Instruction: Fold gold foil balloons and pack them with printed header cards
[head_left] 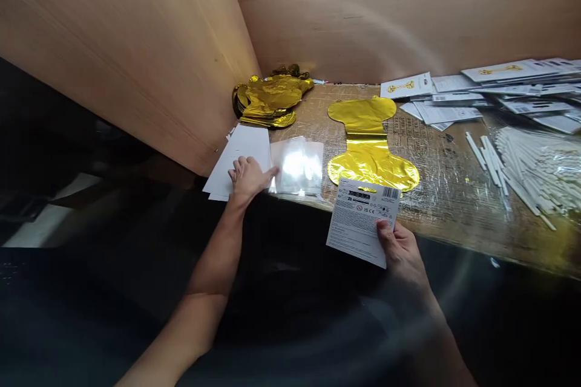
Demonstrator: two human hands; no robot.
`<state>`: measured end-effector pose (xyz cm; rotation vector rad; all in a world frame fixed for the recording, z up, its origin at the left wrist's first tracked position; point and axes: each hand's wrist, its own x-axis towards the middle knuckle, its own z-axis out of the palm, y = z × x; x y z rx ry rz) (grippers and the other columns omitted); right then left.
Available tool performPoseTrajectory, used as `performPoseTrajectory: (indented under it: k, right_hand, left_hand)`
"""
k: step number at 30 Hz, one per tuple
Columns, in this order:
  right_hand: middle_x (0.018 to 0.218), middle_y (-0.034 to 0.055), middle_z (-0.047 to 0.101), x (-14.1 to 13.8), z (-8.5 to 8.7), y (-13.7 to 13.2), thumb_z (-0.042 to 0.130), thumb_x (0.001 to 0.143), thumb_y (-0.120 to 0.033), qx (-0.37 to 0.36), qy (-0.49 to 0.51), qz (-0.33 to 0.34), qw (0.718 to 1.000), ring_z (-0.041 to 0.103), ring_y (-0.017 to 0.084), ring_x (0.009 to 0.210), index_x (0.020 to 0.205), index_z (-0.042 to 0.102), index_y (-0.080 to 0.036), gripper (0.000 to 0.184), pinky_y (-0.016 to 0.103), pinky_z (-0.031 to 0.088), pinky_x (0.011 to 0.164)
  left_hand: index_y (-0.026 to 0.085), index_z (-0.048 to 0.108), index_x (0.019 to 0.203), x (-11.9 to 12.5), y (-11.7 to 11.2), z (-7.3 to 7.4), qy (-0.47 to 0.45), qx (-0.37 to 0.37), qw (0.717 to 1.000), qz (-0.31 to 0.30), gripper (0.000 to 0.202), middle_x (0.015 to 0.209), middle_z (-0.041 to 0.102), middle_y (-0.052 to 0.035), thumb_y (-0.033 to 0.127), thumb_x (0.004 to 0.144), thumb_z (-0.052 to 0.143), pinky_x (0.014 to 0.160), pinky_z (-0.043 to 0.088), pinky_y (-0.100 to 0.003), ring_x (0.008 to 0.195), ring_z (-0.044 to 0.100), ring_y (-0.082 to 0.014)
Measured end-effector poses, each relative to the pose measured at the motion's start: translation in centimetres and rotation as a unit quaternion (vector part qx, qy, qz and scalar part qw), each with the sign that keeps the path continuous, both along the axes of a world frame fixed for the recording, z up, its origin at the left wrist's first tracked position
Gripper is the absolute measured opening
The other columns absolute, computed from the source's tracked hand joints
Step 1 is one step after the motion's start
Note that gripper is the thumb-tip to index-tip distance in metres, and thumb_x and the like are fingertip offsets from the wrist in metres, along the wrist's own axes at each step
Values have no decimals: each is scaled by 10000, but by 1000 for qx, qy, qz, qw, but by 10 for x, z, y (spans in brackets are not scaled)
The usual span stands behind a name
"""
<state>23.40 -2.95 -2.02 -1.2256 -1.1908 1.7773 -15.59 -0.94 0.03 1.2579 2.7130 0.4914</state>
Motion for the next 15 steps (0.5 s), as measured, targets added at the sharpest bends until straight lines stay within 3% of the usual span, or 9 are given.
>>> performPoseTrajectory:
  k: [2, 5, 7, 9, 12, 15]
  right_hand:
    - [1115, 164, 823, -4, -2, 2, 657, 922, -769, -7, 5, 3, 1000, 785, 421, 1041, 1280, 756, -228, 657, 525, 681, 796]
    - [1111, 159, 822, -11, -4, 2, 664, 922, -765, -10, 18, 26, 999, 782, 405, 1055, 1257, 764, -224, 644, 511, 678, 829]
    - [1112, 157, 822, -14, -4, 1, 678, 918, -755, -10, 20, 48, 999, 778, 400, 1068, 1225, 776, -221, 624, 508, 674, 848]
    - [1105, 156, 823, -14, -4, 0, 684, 909, -763, -9, 14, 55, 998, 776, 401, 1075, 1191, 786, -217, 622, 511, 671, 861]
    - [1115, 154, 824, -13, -4, 1, 701, 893, -768, -6, 9, 38, 999, 774, 403, 1090, 1153, 792, -212, 620, 513, 668, 884]
    - [1127, 151, 824, -12, -2, 1, 717, 890, -751, -19, 27, 5, 999, 775, 397, 1100, 1140, 784, -212, 598, 516, 670, 898]
  left_hand:
    - [158, 700, 1041, -26, 6, -1, -28, -75, 996, -42, 517, 1313, 641, -244, 653, 896, 720, 1099, 448, -551, 1315, 562, -452]
    - [189, 718, 949, -35, 8, 1, -74, -81, 991, -80, 357, 1175, 707, -158, 546, 942, 701, 973, 501, -411, 1123, 664, -338]
    - [197, 738, 1038, -27, 8, 1, -61, -49, 992, -99, 361, 1188, 710, -137, 534, 908, 745, 957, 502, -399, 1112, 659, -324]
    - [221, 757, 1132, -15, 8, -1, -32, -18, 987, -158, 387, 1293, 692, -127, 511, 878, 786, 1006, 488, -424, 1214, 614, -343]
    - [234, 806, 1073, 4, 13, -9, -11, 28, 968, -250, 217, 1314, 717, -101, 388, 966, 697, 1085, 448, -452, 1269, 584, -331]
    - [208, 820, 1003, 15, 21, -16, -16, 63, 959, -276, 230, 1255, 760, -101, 318, 1016, 619, 1109, 441, -443, 1215, 623, -301]
